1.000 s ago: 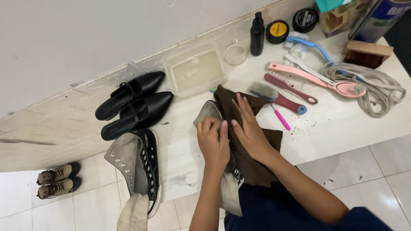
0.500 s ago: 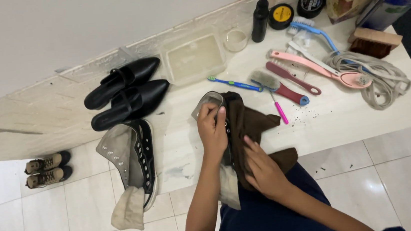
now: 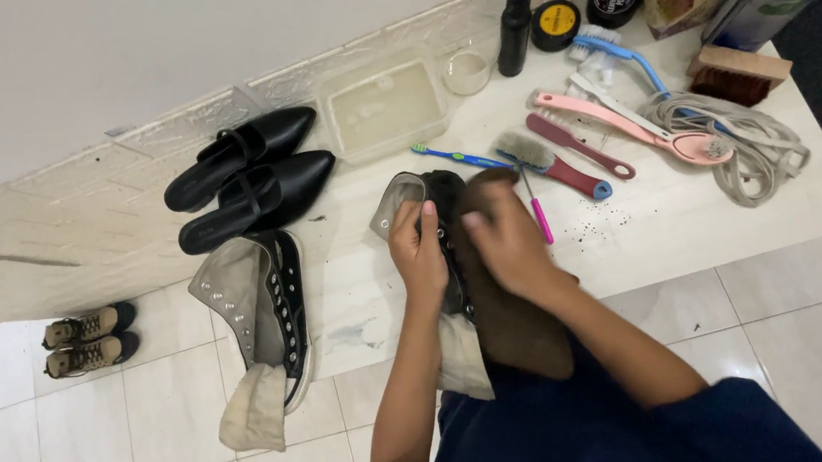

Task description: The person wipes a black high-top sneaker with a brown cloth, then uses a blue toothbrush to scrub the upper and sole. The shoe is rotated to access different areas while being cleaned on a white countertop.

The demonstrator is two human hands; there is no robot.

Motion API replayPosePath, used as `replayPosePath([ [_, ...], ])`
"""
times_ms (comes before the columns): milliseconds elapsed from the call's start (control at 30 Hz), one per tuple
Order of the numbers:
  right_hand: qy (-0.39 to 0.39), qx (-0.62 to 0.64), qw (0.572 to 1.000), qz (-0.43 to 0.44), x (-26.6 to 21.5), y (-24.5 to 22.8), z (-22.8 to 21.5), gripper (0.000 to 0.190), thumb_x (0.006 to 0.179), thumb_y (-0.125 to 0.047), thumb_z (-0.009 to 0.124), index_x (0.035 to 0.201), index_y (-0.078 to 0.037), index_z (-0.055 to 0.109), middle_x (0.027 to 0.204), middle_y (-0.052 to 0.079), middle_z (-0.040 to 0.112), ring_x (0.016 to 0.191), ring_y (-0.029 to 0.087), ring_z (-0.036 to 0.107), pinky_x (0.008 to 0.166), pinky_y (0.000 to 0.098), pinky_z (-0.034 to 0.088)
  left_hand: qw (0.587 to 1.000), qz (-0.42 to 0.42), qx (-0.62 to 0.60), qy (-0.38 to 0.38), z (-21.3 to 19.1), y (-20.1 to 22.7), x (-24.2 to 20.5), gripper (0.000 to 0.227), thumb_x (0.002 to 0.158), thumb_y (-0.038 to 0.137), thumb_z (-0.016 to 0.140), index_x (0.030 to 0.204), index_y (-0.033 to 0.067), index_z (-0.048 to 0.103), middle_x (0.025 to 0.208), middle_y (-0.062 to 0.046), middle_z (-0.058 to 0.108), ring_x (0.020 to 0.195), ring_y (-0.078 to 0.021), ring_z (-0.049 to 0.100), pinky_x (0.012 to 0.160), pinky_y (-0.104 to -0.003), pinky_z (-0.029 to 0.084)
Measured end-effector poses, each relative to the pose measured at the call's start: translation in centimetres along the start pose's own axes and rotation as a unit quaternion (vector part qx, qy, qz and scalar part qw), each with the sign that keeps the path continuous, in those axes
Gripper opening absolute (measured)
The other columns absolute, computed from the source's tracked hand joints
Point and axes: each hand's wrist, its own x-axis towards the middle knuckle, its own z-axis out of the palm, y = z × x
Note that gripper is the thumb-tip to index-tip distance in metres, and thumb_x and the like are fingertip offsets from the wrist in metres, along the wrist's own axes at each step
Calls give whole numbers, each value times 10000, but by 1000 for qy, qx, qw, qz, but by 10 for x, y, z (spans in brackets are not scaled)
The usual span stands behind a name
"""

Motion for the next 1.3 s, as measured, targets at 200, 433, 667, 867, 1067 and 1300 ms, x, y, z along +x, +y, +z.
replayPosePath([
  [200,-171,-291,938,-80,-38,16,27,199,890,-285,560,988,-113,540,767,54,563,751,270,593,555,374,492,999,-29,11,14,-1,-5,3,419,1018,206,537,618,83,520,663,-42,486,665,-172,500,701,-316,408],
  [433,-217,-365,884,-196,-73,-17,-9,107,817,-220,615,878,-150,561,722,40,604,648,215,619,421,269,506,999,-44,-15,16,-2,-13,0,422,1020,206,539,615,89,533,641,-34,482,656,-153,492,700,-300,402],
  [667,-177,-28,983,39,-45,-20,-62,240,860,-245,672,1014,-61,691,891,211,720,944,410,681,789,499,547,987,-98,-125,14,-3,-60,-9,350,1022,207,549,714,96,673,696,-3,566,755,-98,520,782,-262,420],
  [867,-17,15,1000,-2,15,-21,3,403,994,-244,580,1178,114,554,1090,370,586,1085,537,554,933,585,454,990,-97,-101,17,-2,-49,-10,331,1019,239,565,744,101,686,727,4,563,780,-103,501,810,-272,419],
  [1067,-147,-311,935,-86,-12,-7,25,269,898,-194,588,1140,-81,560,944,132,610,854,310,617,626,410,538,992,-84,-84,38,-4,-39,-4,343,1011,222,571,690,109,619,665,-3,496,731,-109,479,748,-272,395],
  [1300,-247,-250,935,45,-63,-5,-31,173,870,-268,591,1004,-159,584,852,67,707,787,266,699,636,381,565,988,-87,-121,46,-6,-43,-6,368,1015,240,554,693,97,660,653,7,518,708,-95,460,743,-259,391],
])
